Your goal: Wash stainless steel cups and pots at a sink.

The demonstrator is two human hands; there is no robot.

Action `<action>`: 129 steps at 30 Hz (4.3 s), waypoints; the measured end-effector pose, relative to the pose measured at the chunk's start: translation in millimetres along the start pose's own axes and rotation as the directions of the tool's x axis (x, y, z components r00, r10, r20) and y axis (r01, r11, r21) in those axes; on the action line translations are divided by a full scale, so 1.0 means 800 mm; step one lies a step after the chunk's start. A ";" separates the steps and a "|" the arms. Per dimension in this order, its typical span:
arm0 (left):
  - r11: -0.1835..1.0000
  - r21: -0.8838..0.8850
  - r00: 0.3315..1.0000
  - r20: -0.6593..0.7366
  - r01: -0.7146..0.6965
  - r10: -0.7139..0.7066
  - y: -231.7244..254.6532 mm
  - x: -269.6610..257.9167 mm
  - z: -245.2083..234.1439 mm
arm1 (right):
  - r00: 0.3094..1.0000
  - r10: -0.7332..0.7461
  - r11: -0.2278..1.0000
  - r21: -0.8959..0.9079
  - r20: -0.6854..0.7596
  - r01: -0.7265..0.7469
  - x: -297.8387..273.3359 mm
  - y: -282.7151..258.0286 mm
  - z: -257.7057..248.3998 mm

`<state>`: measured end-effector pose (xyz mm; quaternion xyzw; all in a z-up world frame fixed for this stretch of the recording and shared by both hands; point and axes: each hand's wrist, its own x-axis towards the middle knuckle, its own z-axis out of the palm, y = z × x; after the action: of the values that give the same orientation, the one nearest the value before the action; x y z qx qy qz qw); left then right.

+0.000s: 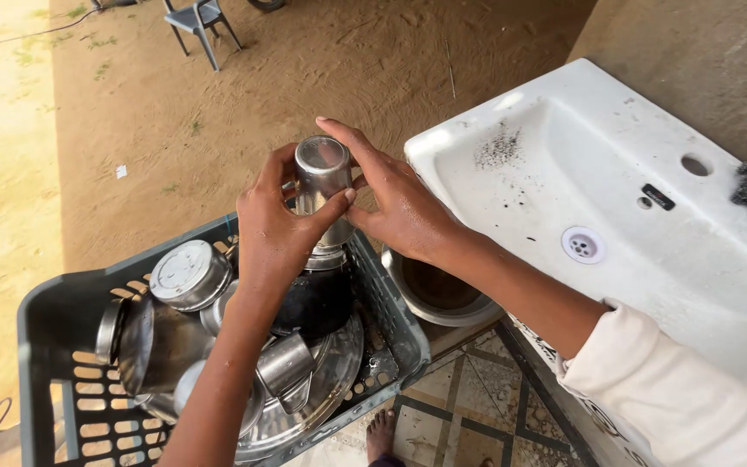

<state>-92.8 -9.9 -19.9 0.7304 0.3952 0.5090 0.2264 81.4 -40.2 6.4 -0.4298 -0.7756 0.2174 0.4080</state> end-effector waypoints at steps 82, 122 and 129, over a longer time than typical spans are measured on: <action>0.873 0.434 0.971 0.181 -0.222 0.156 -0.100 -0.058 0.017 | 0.995 0.028 0.569 -0.820 0.093 0.061 -0.027 0.048 0.057; 0.487 -0.546 0.250 0.452 -0.681 0.856 0.382 -0.136 0.451 | 0.634 0.341 -0.100 -0.698 -0.694 -0.709 -0.565 -0.101 -0.317; 0.328 -0.650 0.069 0.391 -0.685 0.918 0.466 -0.220 0.561 | 0.512 0.353 -0.244 -0.605 -0.783 -0.758 -0.688 -0.115 -0.354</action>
<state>421.0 -338.1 -16.4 0.9087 -0.2904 0.2654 0.1400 432.2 -558.1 -14.1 -0.9116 -0.3328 -0.2412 -0.0087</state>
